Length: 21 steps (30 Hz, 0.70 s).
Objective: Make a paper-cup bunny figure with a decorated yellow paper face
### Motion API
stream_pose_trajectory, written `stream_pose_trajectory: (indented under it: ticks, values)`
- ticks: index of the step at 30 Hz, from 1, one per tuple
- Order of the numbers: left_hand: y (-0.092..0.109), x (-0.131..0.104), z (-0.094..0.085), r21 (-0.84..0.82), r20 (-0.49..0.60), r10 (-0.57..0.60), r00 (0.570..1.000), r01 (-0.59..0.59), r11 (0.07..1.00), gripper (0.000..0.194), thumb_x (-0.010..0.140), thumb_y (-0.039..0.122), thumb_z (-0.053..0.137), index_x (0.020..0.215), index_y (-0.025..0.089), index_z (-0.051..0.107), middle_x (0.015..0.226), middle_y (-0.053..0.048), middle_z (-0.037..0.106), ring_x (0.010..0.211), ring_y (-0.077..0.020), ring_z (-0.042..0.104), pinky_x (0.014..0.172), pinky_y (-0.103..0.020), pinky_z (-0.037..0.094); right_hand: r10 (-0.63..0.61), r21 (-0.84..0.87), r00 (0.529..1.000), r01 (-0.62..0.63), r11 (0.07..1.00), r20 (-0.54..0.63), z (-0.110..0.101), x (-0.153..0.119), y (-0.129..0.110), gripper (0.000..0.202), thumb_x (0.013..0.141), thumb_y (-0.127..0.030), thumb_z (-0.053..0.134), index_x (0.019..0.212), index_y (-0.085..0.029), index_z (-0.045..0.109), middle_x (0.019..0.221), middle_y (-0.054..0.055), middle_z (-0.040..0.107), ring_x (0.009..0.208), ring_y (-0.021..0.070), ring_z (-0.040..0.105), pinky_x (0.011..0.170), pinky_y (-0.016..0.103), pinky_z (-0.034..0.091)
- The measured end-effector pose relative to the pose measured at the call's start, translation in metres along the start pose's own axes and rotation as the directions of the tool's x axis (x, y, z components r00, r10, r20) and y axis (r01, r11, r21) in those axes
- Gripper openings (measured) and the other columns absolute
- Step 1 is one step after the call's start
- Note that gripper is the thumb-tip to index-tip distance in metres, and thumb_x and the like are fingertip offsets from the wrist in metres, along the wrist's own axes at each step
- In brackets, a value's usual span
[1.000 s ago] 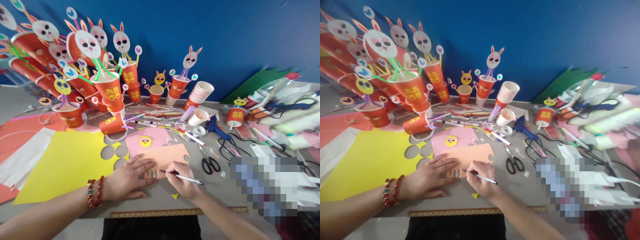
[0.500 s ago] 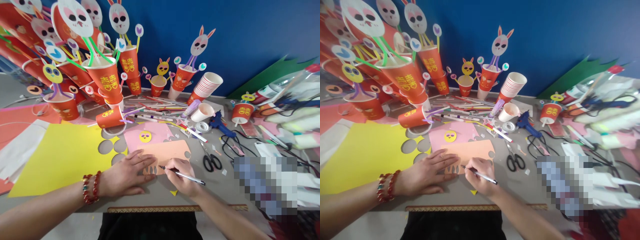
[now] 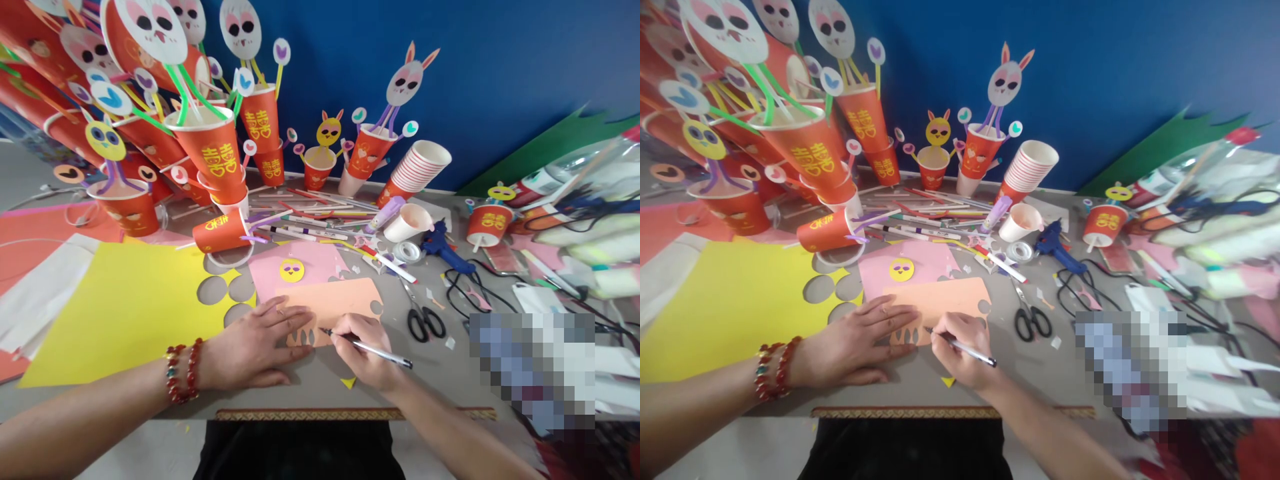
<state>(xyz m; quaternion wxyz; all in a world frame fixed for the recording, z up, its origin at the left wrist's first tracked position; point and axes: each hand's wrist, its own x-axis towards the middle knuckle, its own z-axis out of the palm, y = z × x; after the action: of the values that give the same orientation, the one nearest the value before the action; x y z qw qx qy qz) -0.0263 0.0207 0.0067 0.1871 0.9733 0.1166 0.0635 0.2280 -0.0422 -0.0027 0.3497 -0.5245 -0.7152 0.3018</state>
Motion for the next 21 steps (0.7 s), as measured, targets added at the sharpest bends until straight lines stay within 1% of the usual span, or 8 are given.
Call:
stream_pose_trajectory:
  ticks: [7,12,17,21]
  values:
    - [0.0,0.0002,-0.0011,0.004,-0.002,0.001,1.0,-0.001,1.0,0.05,0.093,0.046,0.059,0.14,0.029,0.052,0.159,-0.012,0.037,0.145,-0.0316,0.034,0.121,-0.056,0.017,0.001,-0.006,1.0,-0.001,1.0,-0.009,-0.0008,0.0005,-0.0008,0.021,0.087,-0.018,0.05,0.068,-0.024,0.05,0.058,-0.003,0.055,0.052,0.0133,0.049,0.054,0.026,0.038]
    - [-0.0002,0.0003,-0.0019,0.003,0.028,0.005,1.0,-0.005,1.0,0.05,0.094,0.048,0.057,0.141,0.029,0.051,0.159,-0.014,0.035,0.146,-0.0321,0.033,0.121,-0.057,0.019,-0.004,-0.002,1.0,0.004,1.0,-0.003,-0.001,0.0008,-0.0008,0.02,0.087,-0.017,0.051,0.068,-0.024,0.051,0.058,-0.002,0.057,0.052,0.0135,0.051,0.055,0.026,0.039]
    - [-0.0008,0.0,-0.0007,-0.008,-0.025,0.009,1.0,-0.009,1.0,0.049,0.094,0.047,0.058,0.139,0.028,0.053,0.159,-0.013,0.036,0.144,-0.0325,0.036,0.121,-0.056,0.018,-0.031,-0.002,0.999,0.031,1.0,-0.013,0.0,0.0005,0.0005,0.02,0.087,-0.016,0.051,0.069,-0.023,0.051,0.058,-0.003,0.056,0.052,0.0127,0.049,0.054,0.026,0.038]
    - [-0.0011,0.0001,-0.001,0.0,-0.01,0.014,1.0,-0.014,1.0,0.048,0.096,0.048,0.055,0.139,0.027,0.053,0.158,-0.014,0.037,0.145,-0.0321,0.036,0.122,-0.055,0.018,-0.067,0.014,0.997,0.068,0.998,-0.035,0.0005,0.0018,0.0001,0.02,0.087,-0.014,0.05,0.069,-0.023,0.05,0.059,-0.003,0.055,0.052,0.0121,0.049,0.054,0.025,0.038]
